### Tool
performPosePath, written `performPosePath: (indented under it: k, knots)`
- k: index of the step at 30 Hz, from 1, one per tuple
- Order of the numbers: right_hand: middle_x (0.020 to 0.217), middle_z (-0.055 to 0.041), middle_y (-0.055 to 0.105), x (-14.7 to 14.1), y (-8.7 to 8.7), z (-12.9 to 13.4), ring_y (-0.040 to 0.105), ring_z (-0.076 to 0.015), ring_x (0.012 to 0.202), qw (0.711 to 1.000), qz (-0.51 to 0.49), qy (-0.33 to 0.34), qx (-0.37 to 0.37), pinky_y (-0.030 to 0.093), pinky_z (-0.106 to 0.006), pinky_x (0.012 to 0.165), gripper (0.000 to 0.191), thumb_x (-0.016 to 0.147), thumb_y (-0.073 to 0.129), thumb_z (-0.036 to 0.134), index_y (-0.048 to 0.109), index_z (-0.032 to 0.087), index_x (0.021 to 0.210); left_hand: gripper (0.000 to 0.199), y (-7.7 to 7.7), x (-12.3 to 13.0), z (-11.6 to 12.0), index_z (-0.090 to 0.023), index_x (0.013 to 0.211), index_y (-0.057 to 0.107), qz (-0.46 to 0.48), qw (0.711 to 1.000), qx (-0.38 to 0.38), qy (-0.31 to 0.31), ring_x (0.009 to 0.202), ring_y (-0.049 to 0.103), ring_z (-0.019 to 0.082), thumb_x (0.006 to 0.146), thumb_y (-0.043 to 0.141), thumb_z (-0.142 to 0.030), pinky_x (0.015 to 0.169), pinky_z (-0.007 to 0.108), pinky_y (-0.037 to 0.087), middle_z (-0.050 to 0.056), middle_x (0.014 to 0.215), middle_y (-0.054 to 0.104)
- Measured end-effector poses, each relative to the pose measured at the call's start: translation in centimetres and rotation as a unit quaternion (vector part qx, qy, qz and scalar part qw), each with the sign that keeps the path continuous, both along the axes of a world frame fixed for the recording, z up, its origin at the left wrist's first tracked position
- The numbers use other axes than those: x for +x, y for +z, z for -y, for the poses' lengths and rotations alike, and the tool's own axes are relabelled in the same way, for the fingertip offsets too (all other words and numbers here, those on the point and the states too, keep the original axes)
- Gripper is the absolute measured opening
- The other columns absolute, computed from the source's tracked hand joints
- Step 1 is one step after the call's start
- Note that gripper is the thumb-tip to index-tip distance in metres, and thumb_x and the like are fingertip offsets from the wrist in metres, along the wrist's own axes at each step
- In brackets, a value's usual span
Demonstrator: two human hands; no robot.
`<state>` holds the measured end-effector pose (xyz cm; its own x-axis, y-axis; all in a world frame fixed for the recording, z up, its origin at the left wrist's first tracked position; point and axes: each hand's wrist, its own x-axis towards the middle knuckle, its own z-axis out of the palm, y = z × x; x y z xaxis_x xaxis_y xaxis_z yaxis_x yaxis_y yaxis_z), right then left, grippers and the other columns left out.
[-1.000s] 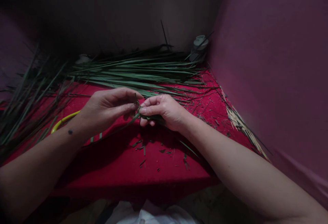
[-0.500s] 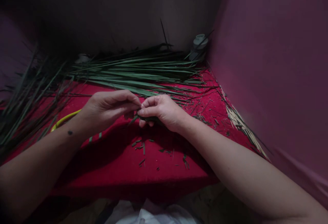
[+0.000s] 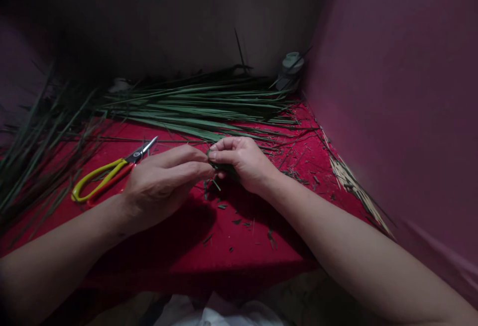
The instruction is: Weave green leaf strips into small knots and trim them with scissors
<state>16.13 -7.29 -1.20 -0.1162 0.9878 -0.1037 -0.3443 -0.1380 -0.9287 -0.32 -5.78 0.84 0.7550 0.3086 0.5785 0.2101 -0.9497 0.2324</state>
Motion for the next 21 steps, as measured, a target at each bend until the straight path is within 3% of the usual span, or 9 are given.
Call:
performPosePath:
  k: [12, 17, 19, 21]
  knots:
    - [0.057, 0.0036, 0.056, 0.08, 0.19, 0.21, 0.048, -0.0064, 0.048, 0.999, -0.014, -0.024, 0.024, 0.038, -0.02, 0.046, 0.01, 0.062, 0.068, 0.016, 0.06, 0.014, 0.066, 0.025, -0.59, 0.22, -1.02, -0.016, 0.086, 0.066, -0.034, 0.991, 0.132, -0.005, 0.069, 0.053, 0.015, 0.087, 0.042, -0.009, 0.063, 0.028, 0.039, 0.006, 0.081, 0.067]
    - [0.058, 0.0041, 0.056, 0.21, 0.0, 0.18, 0.047, -0.0065, 0.051, 0.995, 0.05, -0.051, 0.071, 0.038, -0.02, 0.05, 0.016, 0.061, 0.074, 0.021, 0.06, 0.014, 0.064, 0.028, -0.75, 0.35, -0.92, -0.016, 0.079, 0.064, -0.043, 0.983, 0.177, -0.006, 0.069, 0.053, 0.015, 0.088, 0.038, -0.011, 0.063, 0.029, 0.039, 0.007, 0.079, 0.067]
    - [0.057, 0.0046, 0.055, 0.24, -0.03, 0.11, 0.046, -0.0062, 0.049, 0.993, 0.07, -0.059, 0.07, 0.037, -0.02, 0.049, 0.015, 0.06, 0.073, 0.018, 0.059, 0.014, 0.064, 0.026, -0.47, 0.25, -0.84, -0.017, 0.08, 0.064, -0.043, 0.987, 0.15, -0.025, 0.069, 0.054, 0.015, 0.088, 0.04, -0.011, 0.064, 0.029, 0.04, 0.007, 0.08, 0.067]
    - [0.054, 0.0047, 0.054, 0.35, 0.03, 0.02, 0.046, -0.0062, 0.047, 0.993, 0.075, -0.056, 0.069, 0.036, -0.02, 0.047, 0.014, 0.062, 0.072, 0.018, 0.058, 0.015, 0.063, 0.021, 0.19, -0.04, -0.96, -0.018, 0.082, 0.064, -0.01, 0.998, 0.049, -0.029, 0.074, 0.056, 0.014, 0.087, 0.044, -0.012, 0.067, 0.028, 0.042, 0.005, 0.083, 0.067]
